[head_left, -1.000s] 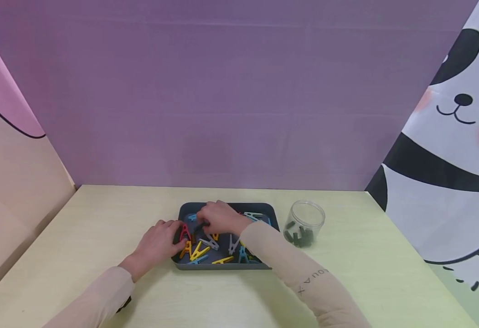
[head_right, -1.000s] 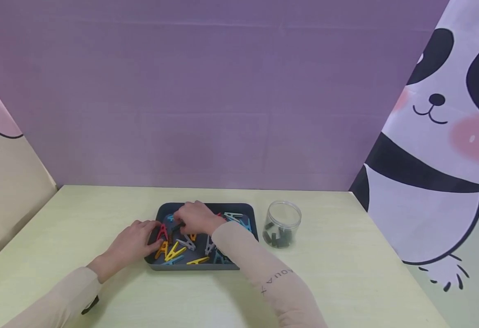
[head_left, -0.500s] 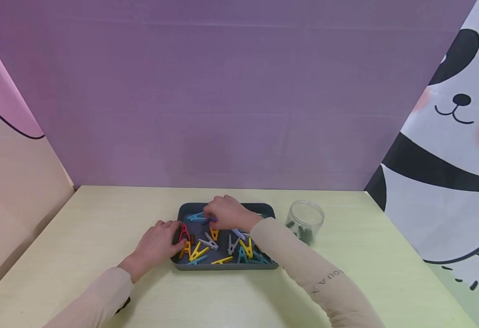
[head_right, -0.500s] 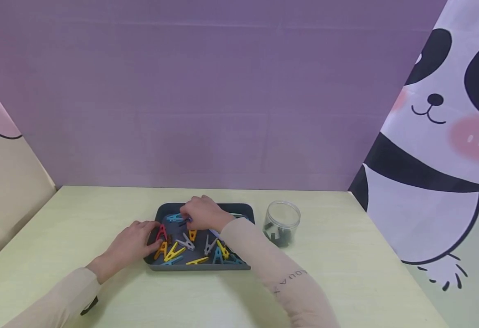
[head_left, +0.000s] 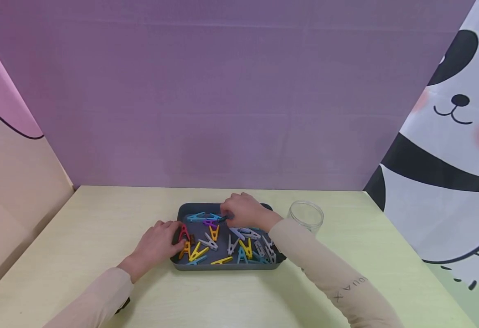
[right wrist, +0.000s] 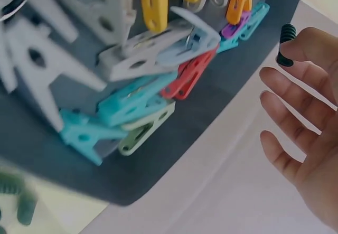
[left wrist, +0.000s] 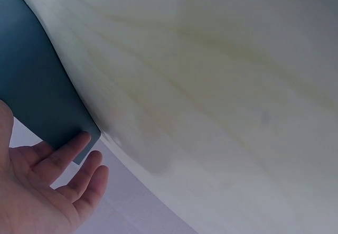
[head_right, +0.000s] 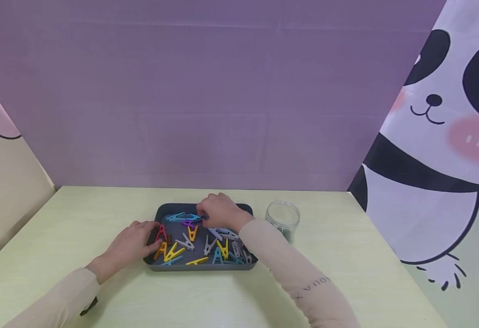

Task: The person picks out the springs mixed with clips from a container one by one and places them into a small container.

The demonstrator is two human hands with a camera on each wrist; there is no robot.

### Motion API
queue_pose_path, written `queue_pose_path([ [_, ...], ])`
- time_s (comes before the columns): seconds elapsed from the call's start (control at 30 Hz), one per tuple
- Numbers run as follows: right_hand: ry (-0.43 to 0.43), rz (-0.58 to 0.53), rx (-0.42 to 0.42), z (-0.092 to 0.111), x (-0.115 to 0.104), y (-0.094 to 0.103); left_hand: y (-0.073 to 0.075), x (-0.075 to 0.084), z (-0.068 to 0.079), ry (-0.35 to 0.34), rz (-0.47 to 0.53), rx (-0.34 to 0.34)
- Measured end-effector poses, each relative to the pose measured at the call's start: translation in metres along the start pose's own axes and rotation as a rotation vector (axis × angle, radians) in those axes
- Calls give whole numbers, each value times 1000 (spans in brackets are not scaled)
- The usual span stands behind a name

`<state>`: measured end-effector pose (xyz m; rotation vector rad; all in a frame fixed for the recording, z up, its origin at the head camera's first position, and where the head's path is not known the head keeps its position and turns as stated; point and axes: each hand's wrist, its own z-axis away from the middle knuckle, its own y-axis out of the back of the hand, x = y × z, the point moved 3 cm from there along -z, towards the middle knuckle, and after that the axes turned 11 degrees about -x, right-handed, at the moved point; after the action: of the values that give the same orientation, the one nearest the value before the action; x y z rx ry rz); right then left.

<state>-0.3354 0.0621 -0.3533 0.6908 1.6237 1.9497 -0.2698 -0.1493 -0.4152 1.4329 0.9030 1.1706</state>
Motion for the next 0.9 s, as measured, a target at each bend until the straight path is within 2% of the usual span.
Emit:
queue_pose_path([
  [0.33, -64, -28, 5, 31, 25, 7, 1, 1, 0, 8, -2, -12],
  [0.5, -71, -19, 44, 46, 39, 13, 1, 1, 0, 9, 2, -11],
  [0.9, -149, -123, 54, 79, 67, 25, 0, 0, 0, 7, -1, -11],
])
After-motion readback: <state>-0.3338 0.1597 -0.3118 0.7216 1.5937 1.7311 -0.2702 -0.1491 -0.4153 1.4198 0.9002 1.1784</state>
